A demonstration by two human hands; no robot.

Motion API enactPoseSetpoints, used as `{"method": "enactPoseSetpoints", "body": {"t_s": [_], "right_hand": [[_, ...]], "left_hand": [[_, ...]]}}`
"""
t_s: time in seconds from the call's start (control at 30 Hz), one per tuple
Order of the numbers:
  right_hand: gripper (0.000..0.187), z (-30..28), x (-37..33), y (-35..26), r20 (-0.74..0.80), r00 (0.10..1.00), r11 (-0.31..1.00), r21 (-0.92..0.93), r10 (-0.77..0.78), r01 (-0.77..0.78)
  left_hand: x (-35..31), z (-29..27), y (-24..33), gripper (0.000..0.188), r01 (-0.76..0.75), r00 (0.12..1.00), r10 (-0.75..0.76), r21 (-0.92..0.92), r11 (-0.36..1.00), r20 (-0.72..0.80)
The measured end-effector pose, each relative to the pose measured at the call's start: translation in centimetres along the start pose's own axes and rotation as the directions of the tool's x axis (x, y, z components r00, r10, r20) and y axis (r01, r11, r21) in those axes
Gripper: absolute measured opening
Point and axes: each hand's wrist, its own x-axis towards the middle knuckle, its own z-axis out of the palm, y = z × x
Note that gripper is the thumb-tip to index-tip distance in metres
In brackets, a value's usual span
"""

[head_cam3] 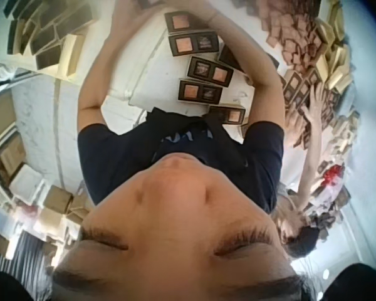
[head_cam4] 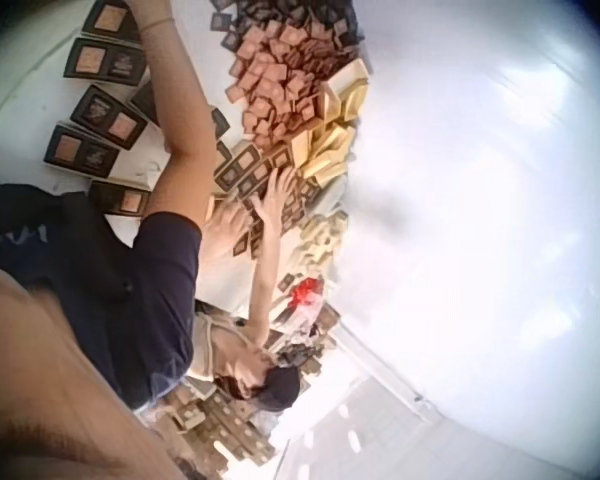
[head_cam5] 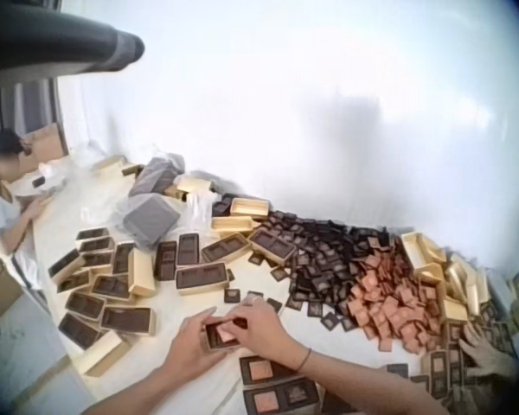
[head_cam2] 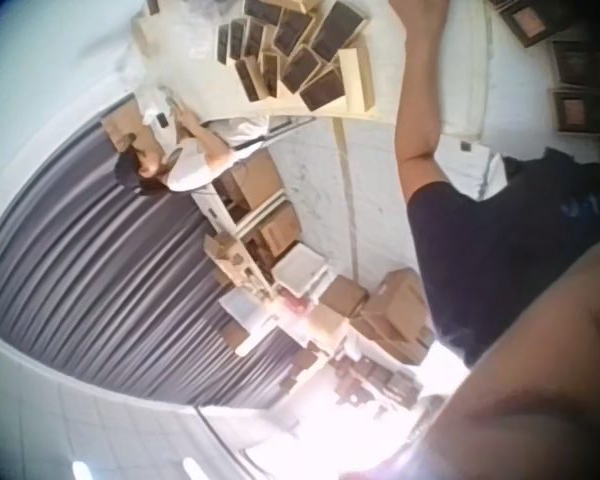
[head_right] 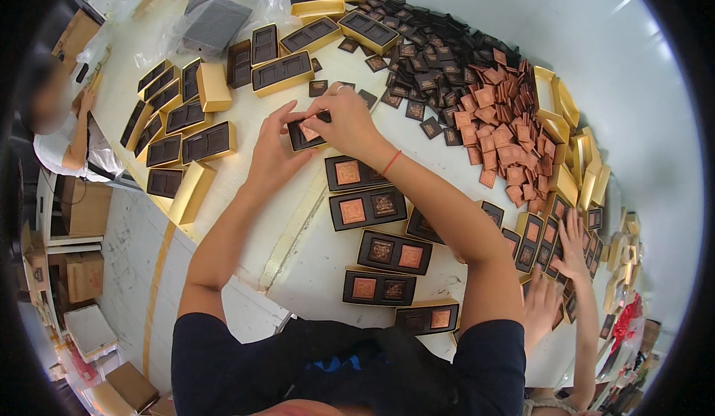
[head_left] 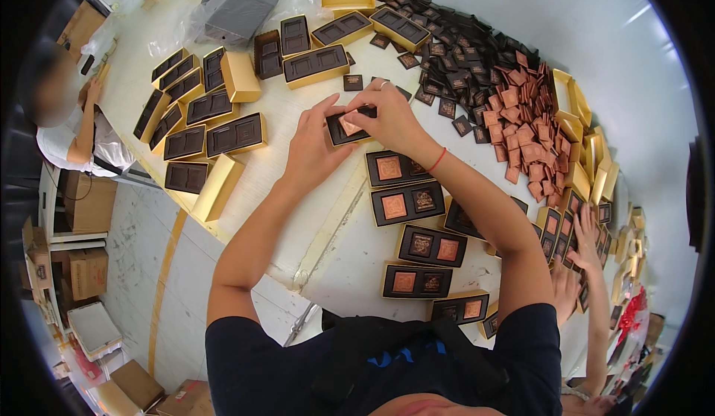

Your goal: The person repeatedly picks up small rectangular inserts and places them into open black compact cases on a white table, then closes the cases. The person handles the inserts and cases by hand and stacks the completed units on the table.

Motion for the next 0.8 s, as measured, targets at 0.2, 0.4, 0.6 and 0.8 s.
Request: {"method": "enactPoseSetpoints", "body": {"t_s": [0.2,0.4,0.6,0.8], "right_hand": [[0.009,0.8,-1.3,-0.6,-0.009,1.0,0.981,-0.196,-0.012,0.01],[0.011,-3.1,-0.8,-0.8,0.219,0.956,0.979,0.015,0.196,-0.204],[0.026,-6.8,-0.3,4.3,0.148,0.982,0.939,-0.339,0.118,-0.062],[0.022,-6.8,0.6,4.8,0.14,0.967,0.887,-0.441,0.215,-0.133]], "left_hand": [[-0.1,0.4,0.0,0.085,-0.033,0.998,0.034,0.006,0.999,-0.061],[0.0,0.0,-0.5,0.054,-0.215,0.971,0.231,0.198,0.956,-0.061],[0.0,-0.4,-0.1,0.038,-0.255,0.96,0.278,0.296,0.921,-0.039],[0.0,-0.4,-0.3,0.046,-0.239,0.968,0.252,0.269,0.933,-0.014]]}}
